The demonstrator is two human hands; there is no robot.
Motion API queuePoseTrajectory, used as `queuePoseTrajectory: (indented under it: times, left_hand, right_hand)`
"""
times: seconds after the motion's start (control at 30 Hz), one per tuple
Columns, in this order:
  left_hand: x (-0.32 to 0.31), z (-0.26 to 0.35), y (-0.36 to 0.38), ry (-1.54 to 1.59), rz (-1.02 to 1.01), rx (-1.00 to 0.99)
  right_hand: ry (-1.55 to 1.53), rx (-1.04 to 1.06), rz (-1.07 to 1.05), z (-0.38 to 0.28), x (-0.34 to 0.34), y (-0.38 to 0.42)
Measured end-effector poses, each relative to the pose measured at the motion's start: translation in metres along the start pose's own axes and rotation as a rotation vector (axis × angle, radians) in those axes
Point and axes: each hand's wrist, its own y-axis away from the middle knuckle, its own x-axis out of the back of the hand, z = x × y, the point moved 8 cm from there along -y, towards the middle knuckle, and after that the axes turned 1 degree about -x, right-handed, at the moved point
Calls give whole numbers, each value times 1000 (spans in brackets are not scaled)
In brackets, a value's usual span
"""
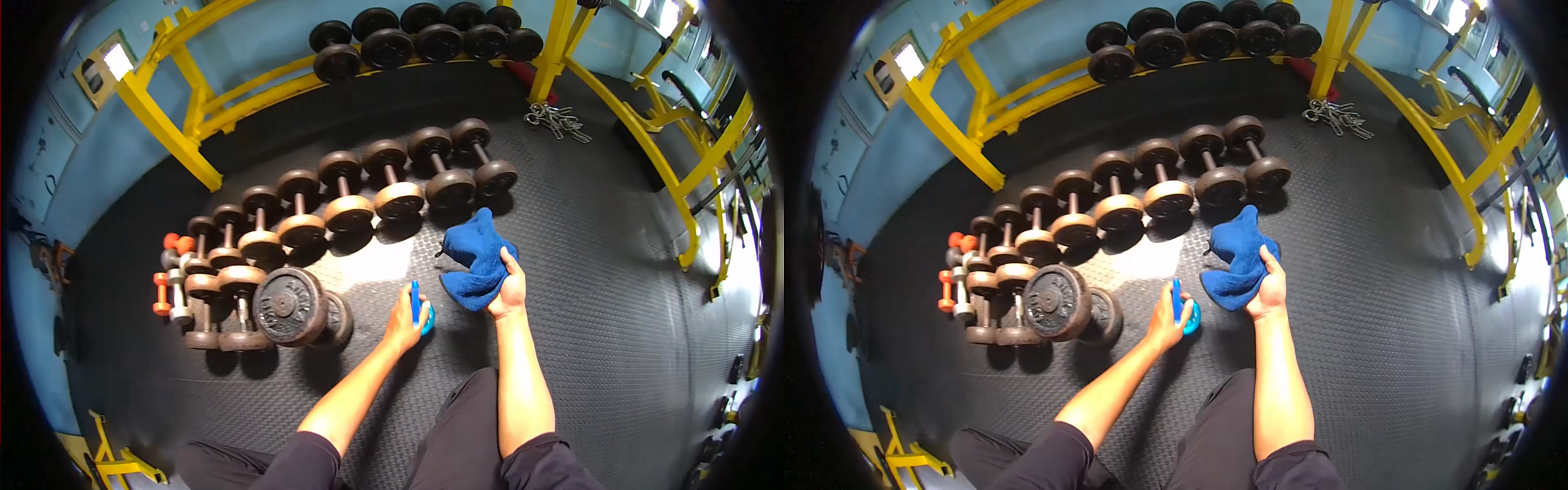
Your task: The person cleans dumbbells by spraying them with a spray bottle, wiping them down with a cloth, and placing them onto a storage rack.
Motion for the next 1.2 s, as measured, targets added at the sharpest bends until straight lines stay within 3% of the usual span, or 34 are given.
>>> queuePoseTrajectory:
  times: [0.07,0.23,0.3,0.43,0.5,0.57,0.6,0.63,0.7,0.77,0.83,0.9,0.97,1.0,1.03,1.1,1.2]
  left_hand:
    - [-13,-9,-17,-20,1,-6]
    - [-27,-16,-37,0,-81,28]
    - [-20,-12,-33,-86,-99,-92]
    - [-7,-3,-11,-109,-315,-31]
    - [17,14,17,-197,-335,-121]
    - [60,49,55,-227,-533,-293]
    - [96,70,63,-106,-577,-204]
    - [134,90,69,20,-615,-120]
    - [224,107,60,134,-213,-32]
    - [302,82,66,57,385,-103]
    - [343,30,74,39,671,13]
    - [354,-29,73,122,727,191]
    - [322,-67,76,831,455,705]
    - [305,-76,71,1034,319,676]
    - [301,-58,55,1191,173,421]
    - [301,-47,51,1204,207,313]
    - [294,-60,44,1368,157,425]
  right_hand:
    - [73,-85,-40,-7,15,15]
    - [110,-30,76,-25,10,49]
    - [115,-12,-12,-26,-6,57]
    - [256,-22,-38,-12,-47,81]
    - [474,64,-17,5,-71,97]
    - [974,80,69,29,-110,121]
    - [1029,270,-97,51,-137,121]
    - [1754,492,-260,62,-176,125]
    - [2254,134,-460,122,-209,111]
    - [2334,217,-633,187,-224,93]
    - [2300,319,-751,255,-210,74]
    - [2306,335,-629,281,-222,66]
    - [2377,357,-611,293,-238,65]
    - [2363,359,-631,300,-243,64]
    - [2353,368,-640,306,-247,64]
    - [2314,427,-725,327,-252,71]
    - [2264,407,-739,342,-253,93]
